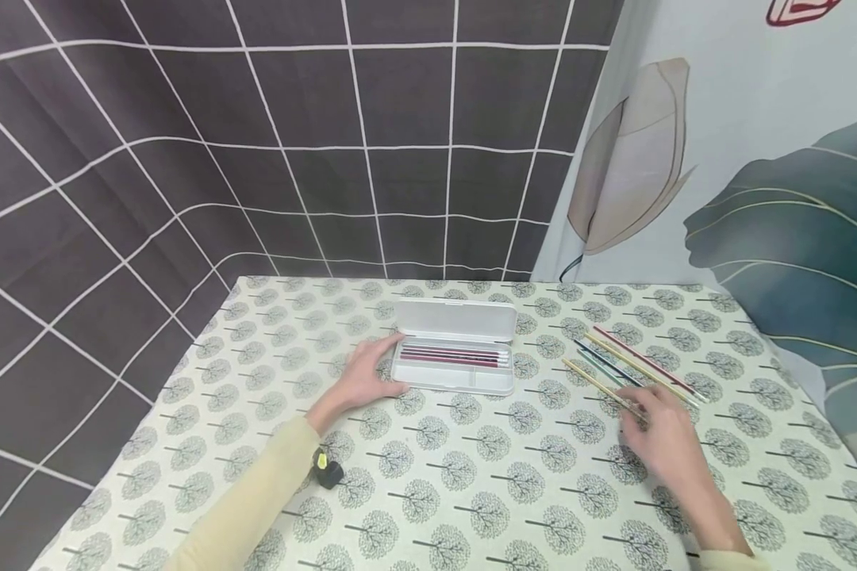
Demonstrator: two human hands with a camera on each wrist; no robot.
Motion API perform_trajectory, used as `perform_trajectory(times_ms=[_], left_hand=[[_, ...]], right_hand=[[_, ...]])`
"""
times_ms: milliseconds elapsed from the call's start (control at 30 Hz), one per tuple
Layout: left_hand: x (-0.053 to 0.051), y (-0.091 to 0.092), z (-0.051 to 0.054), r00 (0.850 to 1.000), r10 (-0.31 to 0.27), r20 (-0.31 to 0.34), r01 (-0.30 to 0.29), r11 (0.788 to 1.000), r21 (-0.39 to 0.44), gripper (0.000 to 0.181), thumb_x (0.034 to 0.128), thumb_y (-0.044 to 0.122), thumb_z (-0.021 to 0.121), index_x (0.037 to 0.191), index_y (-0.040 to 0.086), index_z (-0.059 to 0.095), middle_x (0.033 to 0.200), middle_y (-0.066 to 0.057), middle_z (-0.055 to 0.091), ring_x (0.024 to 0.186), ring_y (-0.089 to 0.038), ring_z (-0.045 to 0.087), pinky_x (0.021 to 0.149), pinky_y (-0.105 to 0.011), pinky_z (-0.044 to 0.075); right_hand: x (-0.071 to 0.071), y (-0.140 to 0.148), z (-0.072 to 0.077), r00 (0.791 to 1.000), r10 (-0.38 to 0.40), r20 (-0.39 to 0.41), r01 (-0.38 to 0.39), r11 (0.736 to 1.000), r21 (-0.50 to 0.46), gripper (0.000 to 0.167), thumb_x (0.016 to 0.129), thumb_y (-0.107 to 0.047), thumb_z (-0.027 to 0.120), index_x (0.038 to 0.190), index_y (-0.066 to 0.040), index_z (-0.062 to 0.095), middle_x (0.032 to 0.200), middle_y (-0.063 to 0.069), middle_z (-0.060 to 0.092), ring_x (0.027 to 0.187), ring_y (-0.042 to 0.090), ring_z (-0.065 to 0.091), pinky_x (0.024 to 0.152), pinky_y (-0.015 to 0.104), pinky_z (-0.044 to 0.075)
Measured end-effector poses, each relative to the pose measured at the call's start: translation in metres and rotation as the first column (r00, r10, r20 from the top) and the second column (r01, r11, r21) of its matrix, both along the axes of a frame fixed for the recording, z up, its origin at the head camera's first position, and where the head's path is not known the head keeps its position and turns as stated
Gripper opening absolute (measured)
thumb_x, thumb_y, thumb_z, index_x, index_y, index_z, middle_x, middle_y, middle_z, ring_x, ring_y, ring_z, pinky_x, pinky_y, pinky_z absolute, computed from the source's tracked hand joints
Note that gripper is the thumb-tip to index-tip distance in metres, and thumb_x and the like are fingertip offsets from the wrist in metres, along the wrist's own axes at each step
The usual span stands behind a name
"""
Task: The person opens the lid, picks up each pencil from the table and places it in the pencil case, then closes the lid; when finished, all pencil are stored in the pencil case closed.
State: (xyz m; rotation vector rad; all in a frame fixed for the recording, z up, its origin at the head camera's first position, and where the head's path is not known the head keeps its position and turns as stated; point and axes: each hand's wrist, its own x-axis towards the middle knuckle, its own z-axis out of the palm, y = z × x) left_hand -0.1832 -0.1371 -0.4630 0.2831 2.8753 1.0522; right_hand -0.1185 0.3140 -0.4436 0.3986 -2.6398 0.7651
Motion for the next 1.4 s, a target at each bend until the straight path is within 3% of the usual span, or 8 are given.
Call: perform_trajectory(times_ms=[267,467,633,833,1400], left_hand=[[0.000,0.000,-0.001,1.000,0.000,0.001,0.000,1.000,-0.012,0.098,0.0711,0.032,0.089,0.155,0.026,0.038,0.151,-0.004,0.045,0.126,-0.027,0.038,0.103,-0.051,0.034],[0.000,0.000,0.001,1.000,0.000,-0.003,0.000,1.000,-0.007,0.098,0.0712,0.030,0.089,0.155,0.024,0.038,0.151,-0.004,0.045,0.126,-0.026,0.039,0.102,-0.052,0.035],[0.000,-0.001,0.001,1.000,0.001,0.002,-0.001,1.000,-0.011,0.099,0.0712,0.031,0.089,0.155,0.026,0.037,0.151,-0.003,0.045,0.126,-0.026,0.039,0.102,-0.051,0.035],[0.000,0.000,0.001,1.000,0.002,0.002,-0.002,1.000,-0.005,0.098,0.0714,0.030,0.089,0.155,0.024,0.038,0.150,-0.004,0.046,0.124,-0.026,0.040,0.102,-0.052,0.035],[0.000,0.001,0.001,1.000,0.002,0.006,-0.002,1.000,-0.019,0.099,0.0713,0.031,0.089,0.155,0.027,0.037,0.150,-0.003,0.046,0.124,-0.024,0.039,0.102,-0.049,0.035]], right_hand=[[0.021,0.026,-0.011,0.991,-0.122,0.046,0.122,0.992,0.004,0.029,0.077,0.010,0.069,0.106,0.007,0.067,0.102,0.031,0.056,0.089,0.047,0.052,0.070,0.059,0.040],[0.027,0.036,-0.014,0.973,-0.199,0.115,0.196,0.980,0.036,0.032,0.081,0.007,0.066,0.112,0.010,0.063,0.107,0.034,0.050,0.097,0.052,0.046,0.077,0.067,0.036],[0.028,0.037,-0.016,0.975,-0.194,0.108,0.192,0.981,0.031,0.032,0.079,0.007,0.067,0.111,0.010,0.063,0.104,0.033,0.050,0.093,0.048,0.047,0.073,0.064,0.038],[0.026,0.037,-0.019,0.978,-0.179,0.105,0.175,0.984,0.045,0.032,0.077,0.008,0.069,0.109,0.009,0.064,0.099,0.029,0.052,0.084,0.041,0.052,0.063,0.052,0.043],[0.021,0.036,-0.021,0.970,-0.202,0.139,0.188,0.976,0.106,0.027,0.081,0.007,0.065,0.108,0.008,0.064,0.091,0.025,0.055,0.085,0.042,0.051,0.069,0.059,0.038]])
